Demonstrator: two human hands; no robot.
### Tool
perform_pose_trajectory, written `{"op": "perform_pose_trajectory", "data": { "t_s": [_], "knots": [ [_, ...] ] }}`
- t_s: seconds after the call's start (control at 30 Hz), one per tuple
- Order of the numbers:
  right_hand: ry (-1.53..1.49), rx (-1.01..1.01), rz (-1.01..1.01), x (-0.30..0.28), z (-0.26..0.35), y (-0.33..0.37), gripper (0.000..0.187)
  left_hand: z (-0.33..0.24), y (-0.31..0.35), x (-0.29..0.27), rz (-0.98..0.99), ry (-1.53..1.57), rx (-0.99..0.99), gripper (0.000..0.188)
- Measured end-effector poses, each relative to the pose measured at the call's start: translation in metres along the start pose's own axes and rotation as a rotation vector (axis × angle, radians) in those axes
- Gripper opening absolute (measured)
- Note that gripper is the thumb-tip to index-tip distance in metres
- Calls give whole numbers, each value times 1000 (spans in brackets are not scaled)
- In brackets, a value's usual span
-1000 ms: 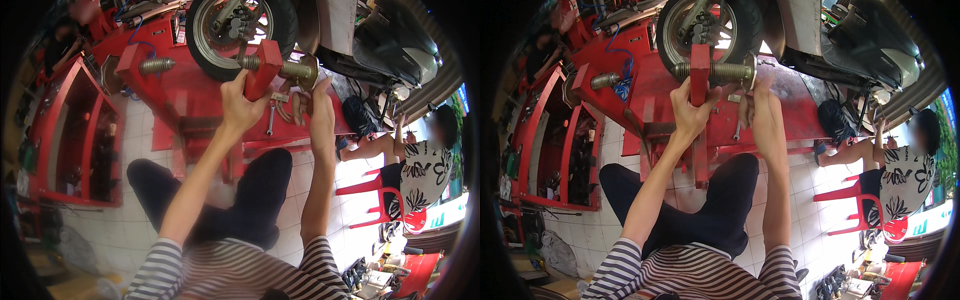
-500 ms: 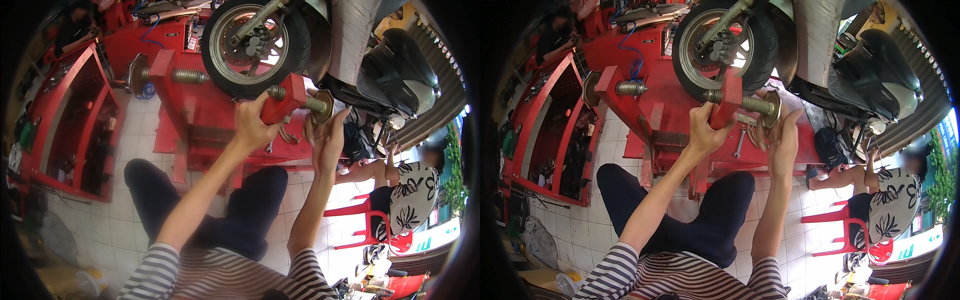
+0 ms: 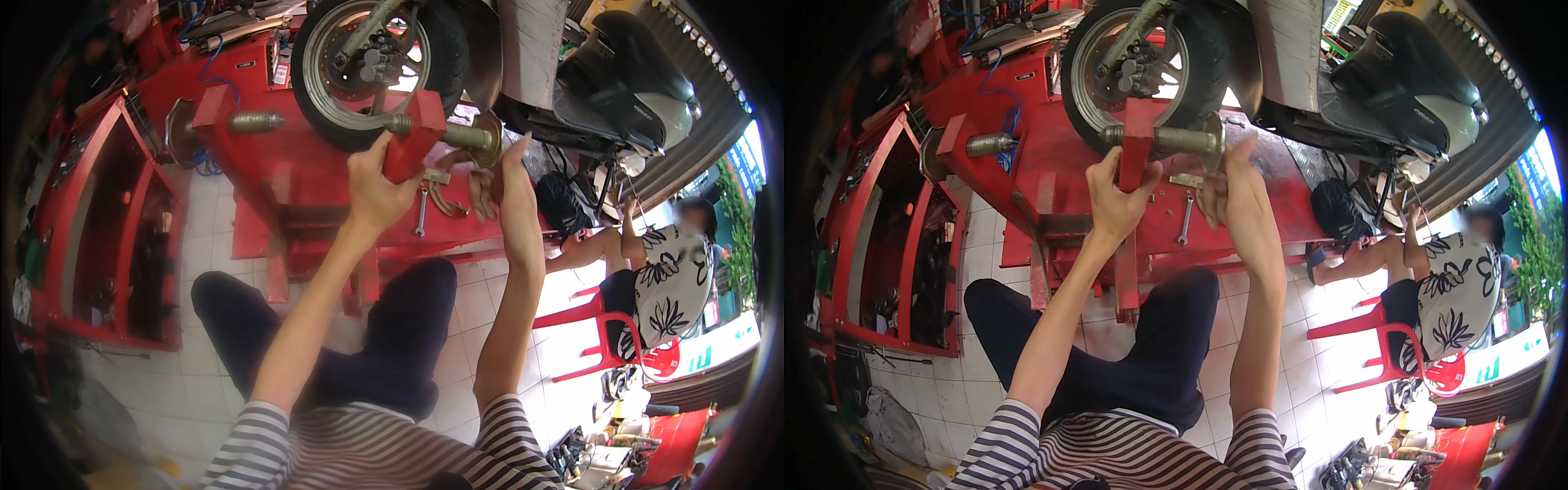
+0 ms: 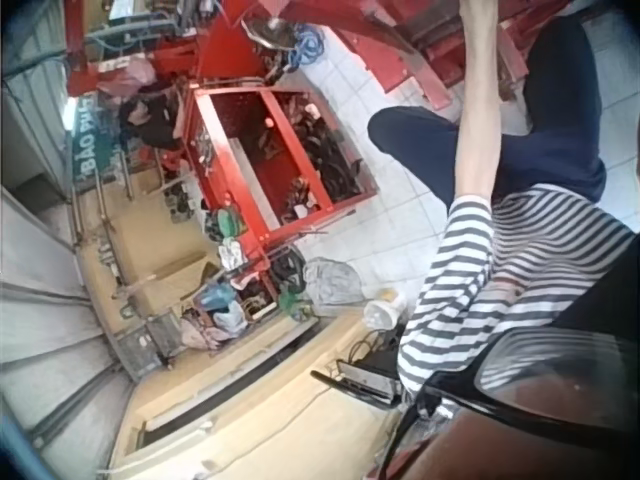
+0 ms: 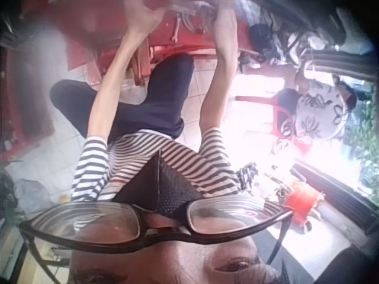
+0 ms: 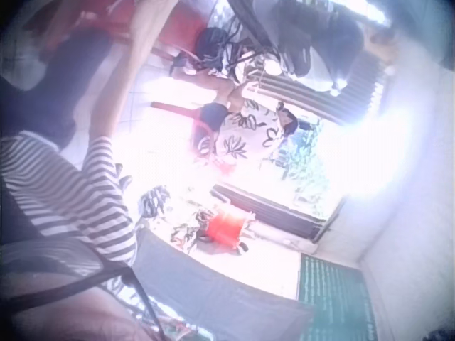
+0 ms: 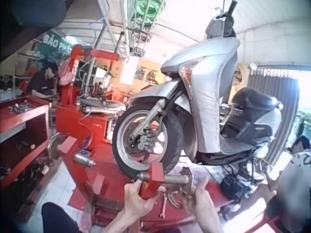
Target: The person removes long bolts and metal spacers from a red metal motorcycle stand by hand while sitting on the floor of a service bay.
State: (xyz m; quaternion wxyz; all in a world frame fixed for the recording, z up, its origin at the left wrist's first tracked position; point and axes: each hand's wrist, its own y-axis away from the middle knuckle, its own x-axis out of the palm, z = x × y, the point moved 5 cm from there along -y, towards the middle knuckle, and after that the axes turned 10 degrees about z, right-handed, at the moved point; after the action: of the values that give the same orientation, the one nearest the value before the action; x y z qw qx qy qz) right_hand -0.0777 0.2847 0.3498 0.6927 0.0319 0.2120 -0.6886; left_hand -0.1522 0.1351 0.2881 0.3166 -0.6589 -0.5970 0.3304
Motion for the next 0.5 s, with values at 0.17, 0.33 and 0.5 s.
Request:
{"op": "perform_pose_trajectory", "data": {
  "t_s": [0.17, 0.33, 0.5],
  "knots": [
    [-37, -320, -72, -3, 31, -8, 60, -4, 3, 0, 15, -25, -25, 22],
    [-139, -563, -150, 5, -29, 26, 53, -10, 2, 9, 1, 23, 7, 24],
    [-485, -263, -172, 9, -40, 2, 55, -3, 3, 8, 43, -35, -19, 28]
  ]
}}
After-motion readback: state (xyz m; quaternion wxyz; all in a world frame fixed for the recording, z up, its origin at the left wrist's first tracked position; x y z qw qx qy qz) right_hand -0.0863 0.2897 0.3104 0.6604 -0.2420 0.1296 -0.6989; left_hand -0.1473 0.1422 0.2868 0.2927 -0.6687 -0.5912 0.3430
